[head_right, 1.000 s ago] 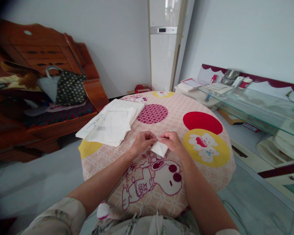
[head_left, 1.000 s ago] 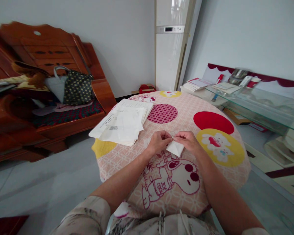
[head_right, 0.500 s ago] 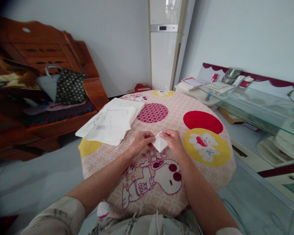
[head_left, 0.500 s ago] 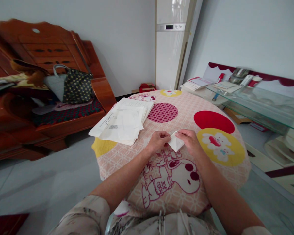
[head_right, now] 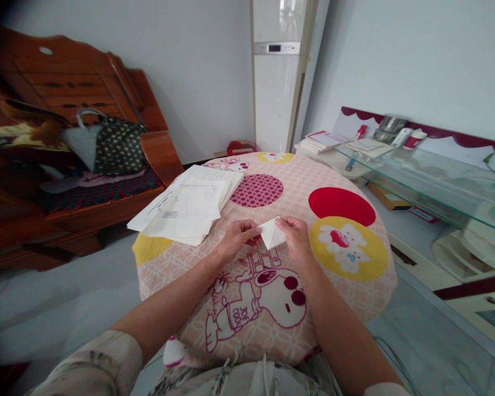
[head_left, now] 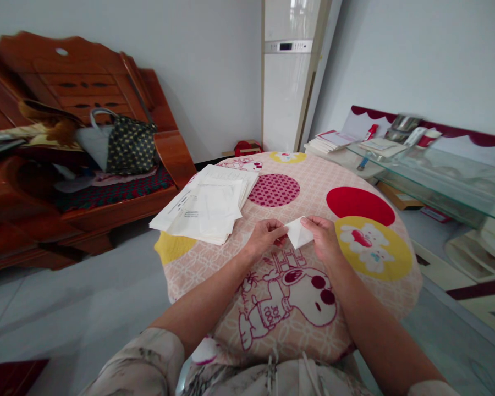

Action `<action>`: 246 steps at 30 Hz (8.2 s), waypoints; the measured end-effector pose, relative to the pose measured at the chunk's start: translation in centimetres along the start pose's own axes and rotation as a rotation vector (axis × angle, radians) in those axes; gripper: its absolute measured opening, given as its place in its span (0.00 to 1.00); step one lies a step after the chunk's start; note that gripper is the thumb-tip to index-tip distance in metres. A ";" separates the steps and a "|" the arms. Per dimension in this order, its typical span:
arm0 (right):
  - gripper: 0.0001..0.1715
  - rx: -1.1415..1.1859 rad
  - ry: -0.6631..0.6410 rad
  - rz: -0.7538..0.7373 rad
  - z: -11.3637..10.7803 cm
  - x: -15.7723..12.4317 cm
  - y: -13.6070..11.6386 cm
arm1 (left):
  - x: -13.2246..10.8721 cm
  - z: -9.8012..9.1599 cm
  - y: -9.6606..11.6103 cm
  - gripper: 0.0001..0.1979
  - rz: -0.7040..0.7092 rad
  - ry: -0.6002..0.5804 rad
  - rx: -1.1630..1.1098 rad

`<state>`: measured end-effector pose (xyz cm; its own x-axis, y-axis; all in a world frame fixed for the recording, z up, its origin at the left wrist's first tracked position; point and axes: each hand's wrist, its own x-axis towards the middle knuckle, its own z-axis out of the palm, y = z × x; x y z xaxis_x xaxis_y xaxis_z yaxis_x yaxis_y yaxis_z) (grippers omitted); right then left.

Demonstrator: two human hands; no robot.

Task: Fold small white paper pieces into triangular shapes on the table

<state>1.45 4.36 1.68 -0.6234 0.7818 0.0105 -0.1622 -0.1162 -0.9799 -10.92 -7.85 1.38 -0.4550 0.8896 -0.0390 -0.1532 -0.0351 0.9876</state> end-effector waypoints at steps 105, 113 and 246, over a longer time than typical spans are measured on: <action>0.12 -1.293 -0.729 -0.904 -1.6 -4.0 1.5 | -2.0 -2.4 -0.4 0.10 0.391 -0.204 0.861; 0.11 -1.116 -0.680 -0.801 -2.3 -3.3 1.7 | -2.0 -2.6 -0.7 0.09 0.394 -0.302 0.871; 0.09 -0.734 -0.306 0.076 0.4 -0.8 0.1 | -2.9 -0.9 -1.3 0.17 0.474 -0.300 1.260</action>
<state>1.62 3.41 1.64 -0.8120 0.5729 -0.1116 0.3676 0.3534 -0.8602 -10.19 -10.80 0.08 -0.0104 0.9772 0.2120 0.9252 -0.0710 0.3728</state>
